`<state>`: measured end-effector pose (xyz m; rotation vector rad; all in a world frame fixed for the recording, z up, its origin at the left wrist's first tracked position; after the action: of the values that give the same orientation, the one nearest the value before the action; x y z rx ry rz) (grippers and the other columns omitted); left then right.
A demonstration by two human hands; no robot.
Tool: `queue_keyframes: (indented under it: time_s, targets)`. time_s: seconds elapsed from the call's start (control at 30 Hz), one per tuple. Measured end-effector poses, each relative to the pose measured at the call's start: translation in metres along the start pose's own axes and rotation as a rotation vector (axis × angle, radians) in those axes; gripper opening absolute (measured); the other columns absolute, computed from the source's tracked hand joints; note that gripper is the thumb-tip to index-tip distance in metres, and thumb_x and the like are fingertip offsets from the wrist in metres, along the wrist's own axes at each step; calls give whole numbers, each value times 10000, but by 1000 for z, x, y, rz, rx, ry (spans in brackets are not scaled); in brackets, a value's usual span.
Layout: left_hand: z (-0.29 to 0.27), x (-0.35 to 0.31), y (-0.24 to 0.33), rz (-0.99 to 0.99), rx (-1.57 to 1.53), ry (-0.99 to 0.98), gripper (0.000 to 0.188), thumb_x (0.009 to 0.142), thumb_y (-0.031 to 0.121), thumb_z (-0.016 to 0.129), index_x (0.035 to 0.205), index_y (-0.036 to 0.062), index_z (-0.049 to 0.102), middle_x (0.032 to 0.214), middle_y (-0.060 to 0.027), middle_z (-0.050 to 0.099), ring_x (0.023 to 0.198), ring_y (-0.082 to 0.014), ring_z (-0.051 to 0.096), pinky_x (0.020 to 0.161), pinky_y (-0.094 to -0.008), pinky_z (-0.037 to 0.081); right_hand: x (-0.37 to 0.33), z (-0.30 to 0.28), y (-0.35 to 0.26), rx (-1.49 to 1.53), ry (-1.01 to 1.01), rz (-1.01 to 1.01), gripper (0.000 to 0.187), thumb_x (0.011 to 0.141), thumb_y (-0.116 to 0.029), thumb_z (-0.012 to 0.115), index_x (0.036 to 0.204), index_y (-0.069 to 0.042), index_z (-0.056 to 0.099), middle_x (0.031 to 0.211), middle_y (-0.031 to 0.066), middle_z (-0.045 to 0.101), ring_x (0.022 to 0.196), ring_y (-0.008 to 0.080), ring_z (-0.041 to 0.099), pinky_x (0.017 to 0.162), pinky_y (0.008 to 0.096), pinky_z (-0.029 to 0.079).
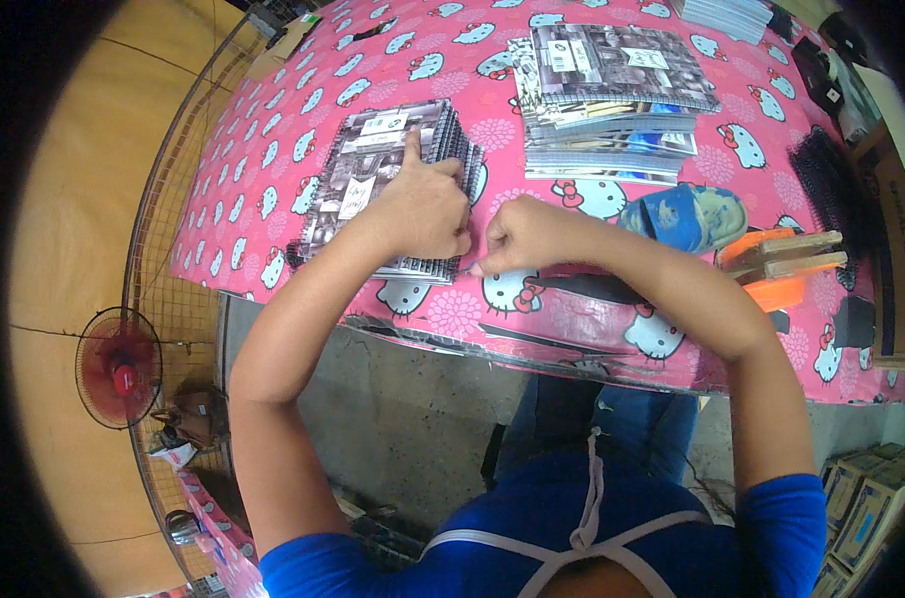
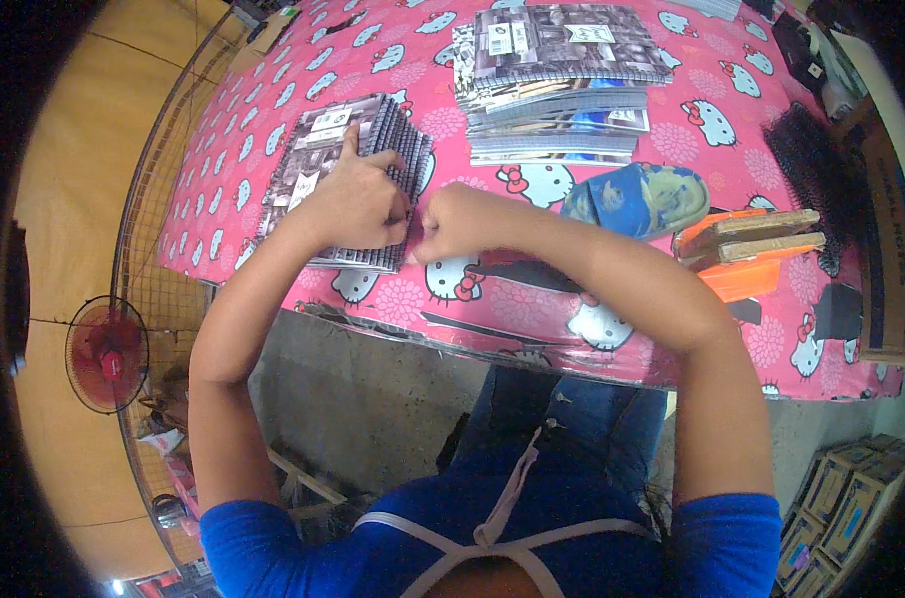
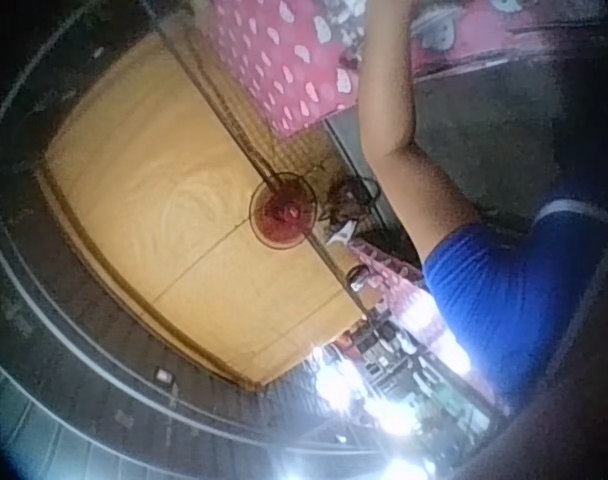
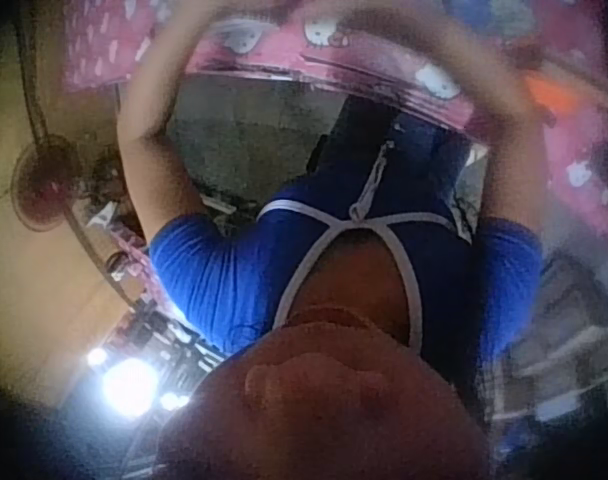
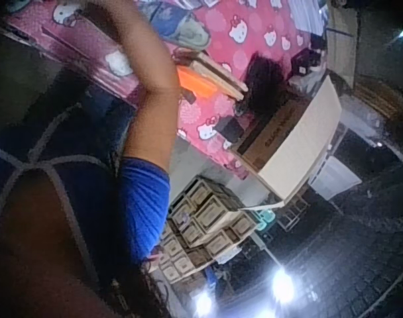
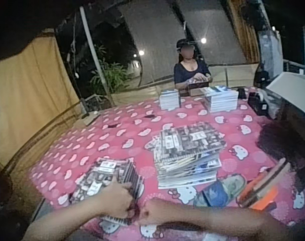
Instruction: The person assembles spiral notebooks by threading plastic coils through the pre-punched holes of notebook covers and paper stacks, then uses pliers to trim the excess length of the coils.
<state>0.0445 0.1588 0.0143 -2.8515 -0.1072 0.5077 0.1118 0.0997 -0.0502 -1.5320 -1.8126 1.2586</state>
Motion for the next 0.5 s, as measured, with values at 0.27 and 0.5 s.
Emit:
queue_keyframes:
  time_s: [0.27,0.5]
  targets:
    - [-2,-3,1,23,-7,34,179,657,313,629,659,155,715,773,6,677,1068,-241,540,988,-768,172,-20,6,-17,-641,315,-285,409,729,-414,708,901,-49,640,863,125,636,859,288,624,732,477,456]
    - [-3,0,1,-17,36,-48,178,665,312,621,681,171,729,813,40,690,1094,-222,533,996,-764,166,-19,18,-11,-698,462,-485,412,691,-403,724,897,-64,614,833,112,600,802,272,617,699,431,455]
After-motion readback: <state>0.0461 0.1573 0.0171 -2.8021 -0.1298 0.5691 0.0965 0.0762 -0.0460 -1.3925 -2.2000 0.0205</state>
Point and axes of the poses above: each hand's wrist, its own x-axis towards the middle knuckle, its own z-axis out of the palm, y = z × x, the point moved 6 cm from there along x, towards the middle knuckle
